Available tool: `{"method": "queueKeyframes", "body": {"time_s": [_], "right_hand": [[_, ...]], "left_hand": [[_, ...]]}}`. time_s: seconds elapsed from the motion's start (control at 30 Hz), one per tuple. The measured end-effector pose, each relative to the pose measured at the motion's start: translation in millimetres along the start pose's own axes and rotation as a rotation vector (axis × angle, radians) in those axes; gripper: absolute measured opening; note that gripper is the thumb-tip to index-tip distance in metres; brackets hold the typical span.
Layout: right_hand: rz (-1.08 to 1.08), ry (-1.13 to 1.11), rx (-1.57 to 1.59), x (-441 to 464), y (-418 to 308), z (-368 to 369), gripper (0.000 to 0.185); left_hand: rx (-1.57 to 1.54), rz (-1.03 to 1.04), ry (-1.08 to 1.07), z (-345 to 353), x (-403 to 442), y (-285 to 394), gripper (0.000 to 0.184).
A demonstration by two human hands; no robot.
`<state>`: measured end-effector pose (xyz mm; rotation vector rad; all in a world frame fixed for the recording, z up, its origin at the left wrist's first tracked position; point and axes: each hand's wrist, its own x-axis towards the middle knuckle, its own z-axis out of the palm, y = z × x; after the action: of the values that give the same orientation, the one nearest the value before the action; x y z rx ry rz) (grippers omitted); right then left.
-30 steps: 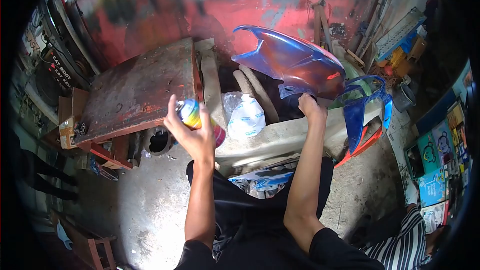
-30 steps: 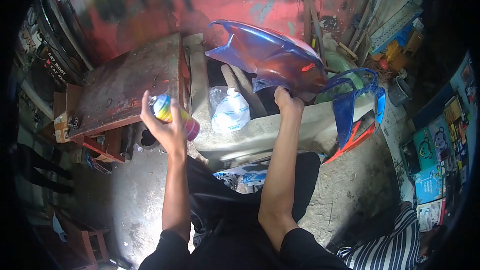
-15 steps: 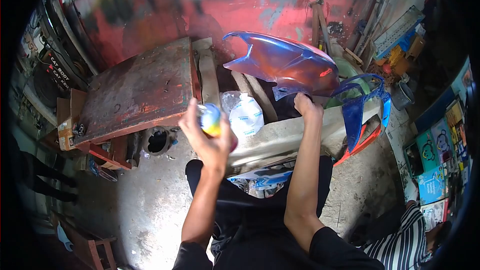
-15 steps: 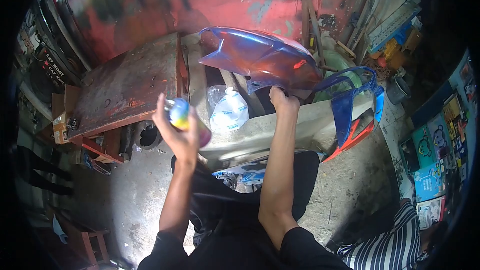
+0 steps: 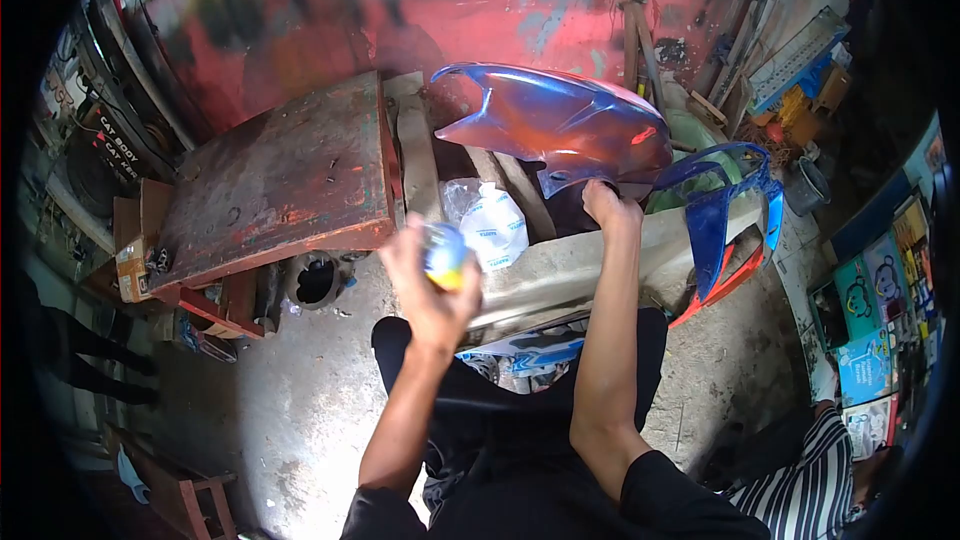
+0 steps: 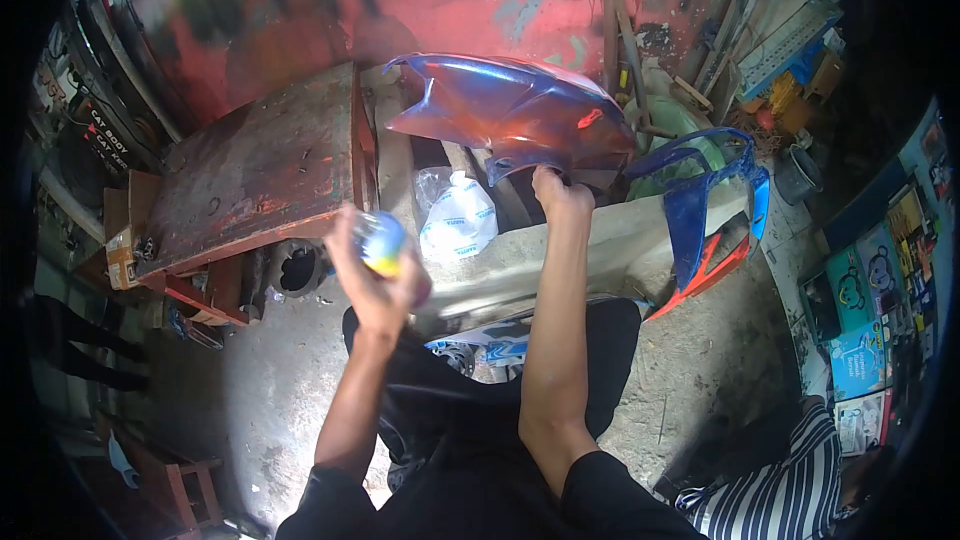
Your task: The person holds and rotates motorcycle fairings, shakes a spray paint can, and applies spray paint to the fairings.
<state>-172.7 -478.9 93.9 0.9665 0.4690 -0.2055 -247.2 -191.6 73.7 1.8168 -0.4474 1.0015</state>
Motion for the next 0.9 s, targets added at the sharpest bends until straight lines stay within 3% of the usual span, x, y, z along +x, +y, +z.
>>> {"method": "queueKeyframes", "body": {"time_s": [0.07,0.17,0.23,0.33,0.43,0.5,0.57,0.67,0.77,0.83,0.9], "right_hand": [[0.021,0.024,0.03,-8.4,6.8,0.0,0.026],[0.047,0.002,-0.026,-5.3,6.4,0.0,0.025],[0.064,-0.005,-0.037,-7.1,9.8,-1.8,0.025],[0.078,-0.014,-0.059,-4.6,14.4,-3.4,0.026],[0.102,-0.034,-0.094,1.9,10.8,-4.0,0.029],[0.123,-0.055,-0.119,7.3,4.9,-3.4,0.031],[0.078,-0.099,-0.209,11.1,-2.7,-1.5,0.034],[0.049,-0.102,-0.225,14.1,-8.9,0.4,0.036],[0.112,-0.129,-0.203,14.3,-13.3,-0.5,0.037],[0.123,-0.129,-0.201,12.0,-9.9,-0.9,0.038],[0.116,-0.117,-0.209,11.7,-5.8,-3.7,0.038]], "left_hand": [[0.173,-0.099,0.132,-7.3,24.5,-7.4,0.072],[0.171,-0.222,0.207,-7.7,44.6,-12.1,0.064],[0.143,-0.155,0.194,-2.2,44.9,-17.3,0.061],[0.055,0.086,-0.043,10.9,25.1,-7.2,0.061],[-0.097,0.118,-0.449,9.4,-11.4,21.7,0.056],[-0.164,0.143,-0.413,5.5,-9.8,31.7,0.059],[-0.056,0.187,-0.165,0.8,9.7,22.1,0.064],[0.082,0.09,0.186,-7.7,60.4,11.6,0.069],[0.096,-0.108,0.333,-17.3,96.3,7.1,0.062],[0.078,-0.094,0.301,-13.9,104.4,9.1,0.059],[0.053,0.083,0.122,-3.8,95.9,17.0,0.058]]}}
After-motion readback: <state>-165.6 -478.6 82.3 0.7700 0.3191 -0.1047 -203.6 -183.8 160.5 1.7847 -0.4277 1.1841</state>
